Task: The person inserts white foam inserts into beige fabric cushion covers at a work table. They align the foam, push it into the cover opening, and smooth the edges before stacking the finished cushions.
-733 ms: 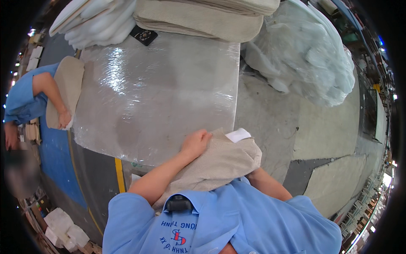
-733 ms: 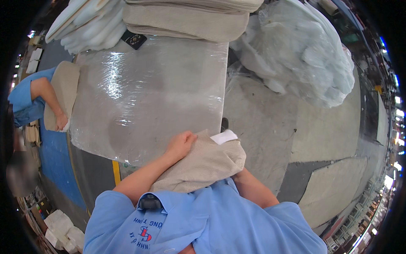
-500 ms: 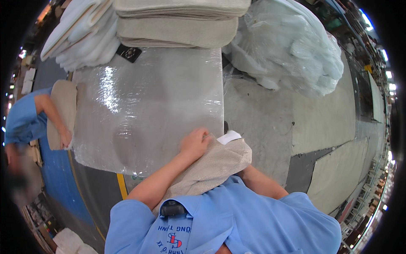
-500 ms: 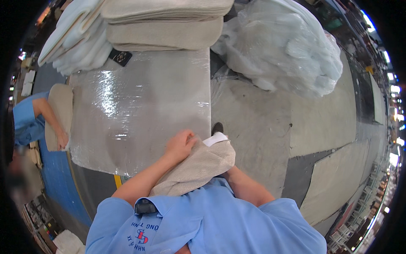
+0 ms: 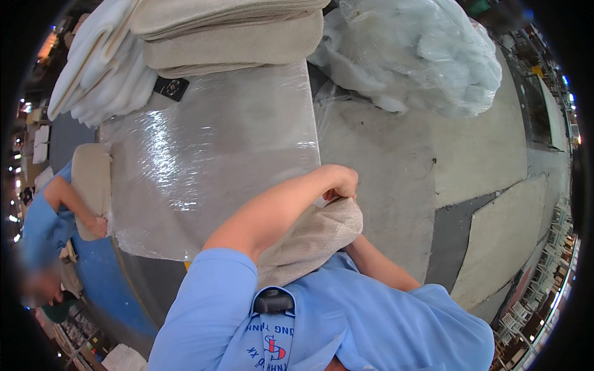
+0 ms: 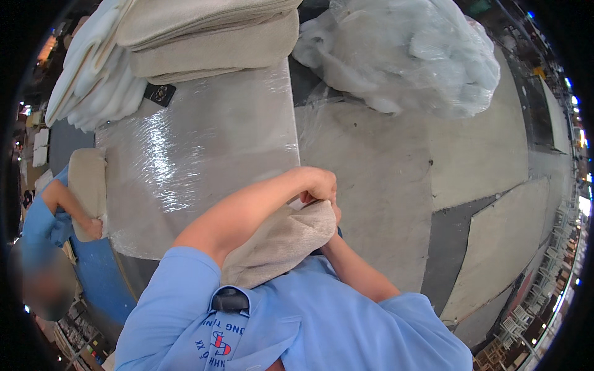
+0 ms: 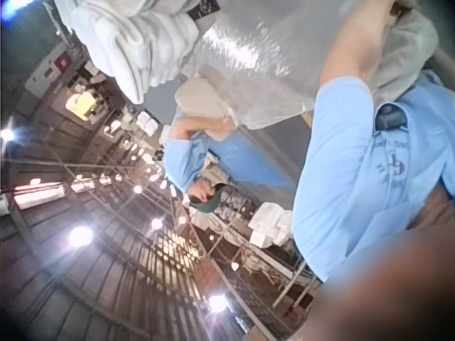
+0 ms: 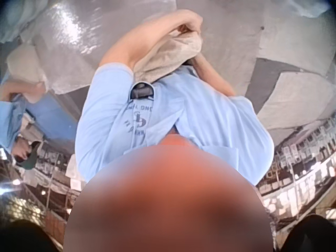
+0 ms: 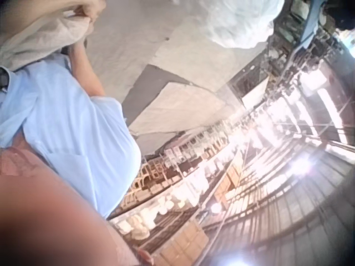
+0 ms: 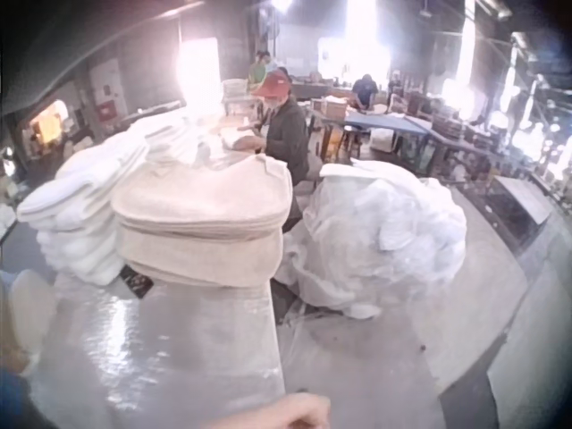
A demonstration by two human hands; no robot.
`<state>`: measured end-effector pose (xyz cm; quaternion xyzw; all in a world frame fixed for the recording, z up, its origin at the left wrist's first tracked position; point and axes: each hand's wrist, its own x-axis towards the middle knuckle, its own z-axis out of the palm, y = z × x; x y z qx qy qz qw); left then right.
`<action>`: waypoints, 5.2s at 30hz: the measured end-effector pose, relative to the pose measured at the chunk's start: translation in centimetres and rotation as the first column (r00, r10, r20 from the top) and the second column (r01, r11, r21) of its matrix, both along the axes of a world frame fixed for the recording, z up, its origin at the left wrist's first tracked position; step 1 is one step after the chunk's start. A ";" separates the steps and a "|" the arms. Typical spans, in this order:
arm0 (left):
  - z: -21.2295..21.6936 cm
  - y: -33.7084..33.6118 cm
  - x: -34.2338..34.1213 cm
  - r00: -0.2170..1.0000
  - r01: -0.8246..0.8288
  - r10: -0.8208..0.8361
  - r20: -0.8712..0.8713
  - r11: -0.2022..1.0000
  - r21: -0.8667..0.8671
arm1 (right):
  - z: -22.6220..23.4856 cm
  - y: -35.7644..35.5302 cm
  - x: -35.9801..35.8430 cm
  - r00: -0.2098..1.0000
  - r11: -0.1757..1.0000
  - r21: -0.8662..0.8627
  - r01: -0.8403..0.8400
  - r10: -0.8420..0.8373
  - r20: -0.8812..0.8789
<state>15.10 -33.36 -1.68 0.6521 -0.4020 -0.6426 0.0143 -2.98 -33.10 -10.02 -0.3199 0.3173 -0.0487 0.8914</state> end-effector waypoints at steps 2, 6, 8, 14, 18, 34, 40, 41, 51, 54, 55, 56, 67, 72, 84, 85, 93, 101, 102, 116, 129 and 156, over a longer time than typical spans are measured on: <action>-0.3 0.9 -0.2 0.996 -0.085 0.086 0.007 0.990 -0.116 | -1.2 -0.2 -1.5 0.992 0.977 -0.189 -0.100 0.082 -0.100; -0.5 2.8 -1.2 0.972 -0.106 0.156 0.175 0.958 -0.265 | 1.8 0.5 -0.3 0.987 0.974 -0.167 -0.156 0.146 -0.066; 0.5 4.6 -1.5 0.907 -0.357 0.406 0.110 0.881 -0.309 | 3.2 0.8 -0.1 0.987 0.992 0.060 -0.110 0.117 -0.109; 4.1 28.4 -2.1 0.501 -0.823 0.865 0.010 0.480 -0.304 | 8.5 -6.9 1.7 0.884 0.725 -0.604 -0.332 0.014 -0.468; 8.5 47.1 -11.8 0.049 -0.948 0.932 0.360 0.157 -0.275 | 19.5 -6.0 5.7 0.783 0.420 -0.811 -0.407 0.617 -0.073; 0.9 37.5 -24.8 -0.563 -0.694 0.585 -0.583 -0.718 -0.050 | 28.6 8.9 7.6 0.062 -0.602 -0.765 -0.228 0.775 -0.629; 8.4 31.1 -12.9 -0.390 -0.624 0.547 -0.741 -0.749 -0.224 | 28.6 2.2 7.5 0.503 0.012 -0.854 -0.520 0.813 -0.295; 9.6 29.5 -11.1 -0.378 -0.640 0.610 -0.696 -0.716 -0.280 | 28.1 1.2 7.2 0.574 0.147 -0.858 -0.492 0.796 -0.193; 11.8 23.2 -3.7 -0.130 -0.890 0.799 -0.587 -0.355 -0.286 | 23.6 1.1 2.9 0.898 0.708 -0.677 -0.201 0.409 0.161; 11.1 22.4 -1.8 -0.198 -0.861 0.843 -0.501 -0.394 -0.323 | 22.9 2.9 1.5 0.933 0.729 -0.671 -0.132 0.320 0.164; 10.6 22.2 -1.5 -0.265 -0.810 0.790 -0.552 -0.493 -0.317 | 22.6 3.4 1.0 0.945 0.744 -0.662 -0.096 0.276 0.173; 10.1 21.8 -1.0 -0.289 -0.772 0.793 -0.536 -0.524 -0.359 | 22.3 3.8 0.7 0.955 0.757 -0.651 -0.060 0.233 0.183; 7.2 17.1 -2.5 -0.062 -0.994 0.938 -0.341 -0.089 -0.064 | 19.0 7.9 -5.9 0.975 0.836 -0.536 -0.122 0.203 0.095; 4.0 17.5 -5.8 0.005 -0.997 0.946 -0.324 -0.022 -0.077 | 20.8 7.3 -7.9 0.858 0.811 -0.303 -0.500 0.512 -0.044; 3.1 14.9 -6.8 -0.019 -0.950 0.906 -0.424 0.117 0.291 | 16.9 0.7 -6.8 0.783 0.798 -0.189 -0.573 0.601 0.164; 2.6 14.7 -6.9 -0.034 -0.948 0.904 -0.426 0.106 0.300 | 15.8 -1.6 -6.9 0.774 0.780 -0.187 -0.597 0.621 0.121; 0.7 15.2 -9.5 -0.029 -0.994 0.922 -0.387 -0.066 -0.082 | 7.8 -5.4 -2.8 0.973 0.948 -0.277 -0.159 0.104 -0.204; 2.1 19.3 -6.2 -0.060 -0.971 0.912 -0.406 -0.147 -0.187 | 5.6 -2.0 3.8 0.990 0.972 -0.200 -0.122 0.133 0.042; 1.5 19.1 -6.3 -0.043 -0.975 0.926 -0.375 -0.122 -0.189 | 5.6 -1.9 3.8 0.996 0.981 -0.172 -0.087 0.091 0.015; -0.8 13.3 -5.4 -0.038 -0.990 0.963 -0.268 -0.074 -0.123 | 10.8 -5.2 3.9 0.909 0.973 0.200 0.114 -0.021 -0.417; 1.4 10.2 -3.9 0.054 -0.907 0.997 -0.060 0.024 -0.422 | 3.6 -3.0 4.4 0.942 0.991 0.111 0.071 -0.030 -0.334; -1.2 6.5 -1.9 0.138 -0.898 0.986 -0.094 0.085 -0.431 | 2.5 0.6 1.9 0.908 0.977 0.182 0.113 -0.026 -0.419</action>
